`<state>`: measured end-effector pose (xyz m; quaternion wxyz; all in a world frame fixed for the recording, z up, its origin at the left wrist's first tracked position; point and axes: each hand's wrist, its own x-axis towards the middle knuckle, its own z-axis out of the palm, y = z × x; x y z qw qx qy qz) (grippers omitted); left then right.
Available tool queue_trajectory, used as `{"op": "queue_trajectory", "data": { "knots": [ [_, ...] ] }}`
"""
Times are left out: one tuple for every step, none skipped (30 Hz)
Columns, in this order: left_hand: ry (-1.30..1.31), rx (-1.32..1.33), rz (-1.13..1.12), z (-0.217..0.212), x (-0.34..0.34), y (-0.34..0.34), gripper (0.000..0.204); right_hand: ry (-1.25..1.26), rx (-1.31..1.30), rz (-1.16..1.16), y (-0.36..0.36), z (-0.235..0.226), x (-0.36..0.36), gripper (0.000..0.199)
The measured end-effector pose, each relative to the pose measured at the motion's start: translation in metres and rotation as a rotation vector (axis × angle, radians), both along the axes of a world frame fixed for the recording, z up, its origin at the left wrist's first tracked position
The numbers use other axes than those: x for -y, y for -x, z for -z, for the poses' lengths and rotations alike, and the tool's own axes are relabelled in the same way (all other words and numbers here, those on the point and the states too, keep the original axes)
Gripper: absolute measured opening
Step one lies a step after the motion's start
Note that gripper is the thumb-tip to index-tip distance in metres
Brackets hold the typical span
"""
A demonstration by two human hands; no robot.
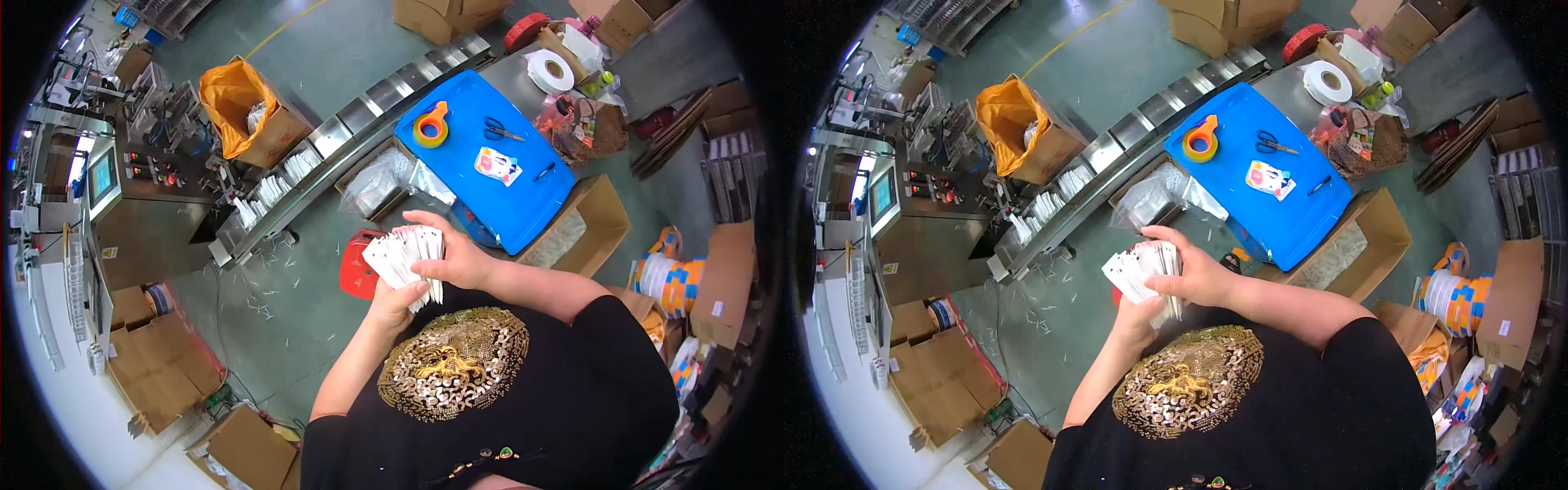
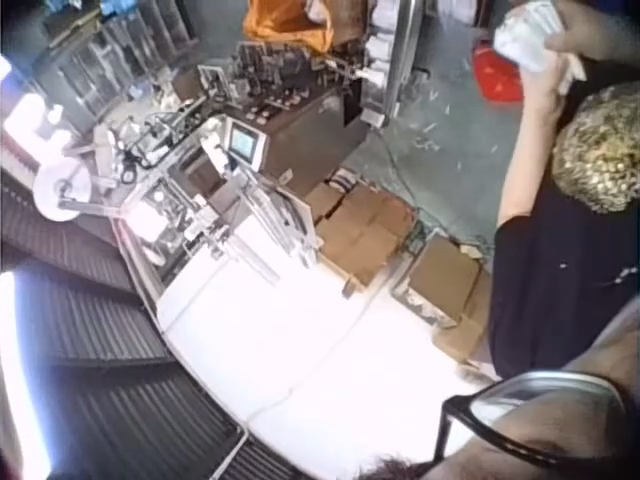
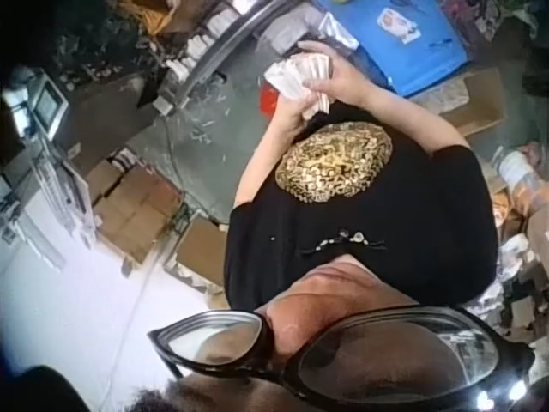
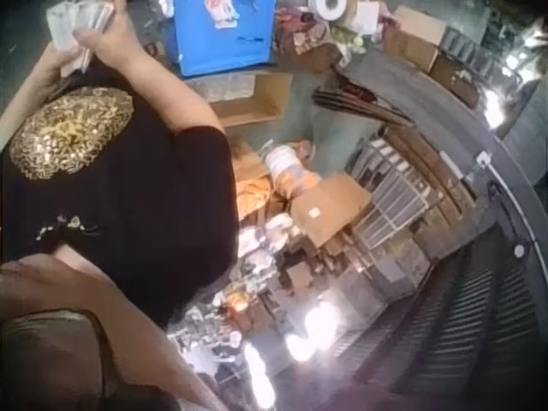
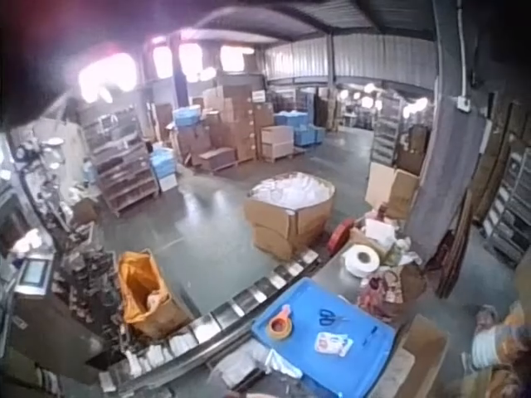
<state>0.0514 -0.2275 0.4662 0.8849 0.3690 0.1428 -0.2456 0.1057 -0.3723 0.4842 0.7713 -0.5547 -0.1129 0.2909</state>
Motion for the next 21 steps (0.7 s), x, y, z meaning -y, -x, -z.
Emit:
{"op": "queue_trajectory", "data": {
  "knots": [
    [-0.001,-0.016,-0.015,0.0,-0.005,0.007,0.076,0.014,-0.008,-0.016,0.007,0.001,-0.004,0.066],
    [0.002,-0.012,-0.007,0.0,-0.009,0.014,0.076,0.017,-0.004,-0.008,0.013,0.002,-0.009,0.066],
    [0.008,0.03,-0.001,0.002,-0.012,0.021,0.075,0.07,0.033,-0.001,0.019,0.005,-0.015,0.065],
    [0.016,0.07,0.002,0.003,-0.015,0.028,0.074,0.125,0.067,0.003,0.026,0.007,-0.02,0.063],
    [0.02,0.072,0.008,0.004,-0.019,0.034,0.074,0.129,0.069,0.009,0.032,0.007,-0.025,0.063],
    [0.02,0.075,0.013,0.005,-0.023,0.04,0.074,0.153,0.101,0.002,0.038,0.007,-0.029,0.063],
    [0.02,0.08,0.016,0.005,-0.026,0.044,0.074,0.178,0.135,-0.007,0.042,0.007,-0.032,0.062],
    [0.024,0.085,0.021,0.005,-0.03,0.049,0.074,0.183,0.139,-0.001,0.047,0.006,-0.034,0.062],
    [0.027,0.059,0.024,0.005,-0.033,0.053,0.075,0.147,0.134,0.005,0.052,0.005,-0.035,0.062],
    [0.028,0.032,0.027,0.004,-0.036,0.058,0.076,0.111,0.127,0.012,0.057,0.004,-0.036,0.061],
    [0.031,0.035,0.033,0.005,-0.037,0.063,0.076,0.114,0.129,0.017,0.063,0.002,-0.037,0.061],
    [0.066,0.045,0.022,0.006,-0.038,0.067,0.076,0.104,0.107,0.026,0.068,0.001,-0.038,0.061],
    [0.098,0.055,0.011,0.006,-0.04,0.071,0.075,0.093,0.085,0.035,0.072,0.001,-0.04,0.061],
    [0.098,0.058,0.018,0.006,-0.041,0.075,0.075,0.093,0.088,0.041,0.077,0.002,-0.041,0.061],
    [0.104,0.059,0.035,0.006,-0.042,0.079,0.075,0.135,0.106,0.042,0.082,0.003,-0.042,0.06],
    [0.109,0.061,0.051,0.005,-0.044,0.083,0.074,0.176,0.124,0.043,0.086,0.003,-0.043,0.059],
    [0.108,0.065,0.057,0.005,-0.044,0.086,0.074,0.175,0.128,0.049,0.091,0.003,-0.044,0.059],
    [0.122,0.082,0.058,0.006,-0.042,0.09,0.075,0.176,0.111,0.075,0.095,0.002,-0.045,0.057],
    [0.136,0.1,0.06,0.006,-0.041,0.093,0.075,0.177,0.094,0.102,0.098,0.002,-0.046,0.056],
    [0.134,0.105,0.068,0.007,-0.041,0.096,0.075,0.175,0.098,0.11,0.103,0.002,-0.047,0.056],
    [0.086,0.094,0.065,0.008,-0.04,0.1,0.074,0.154,0.082,0.133,0.108,0.004,-0.048,0.053]
  ]
}}
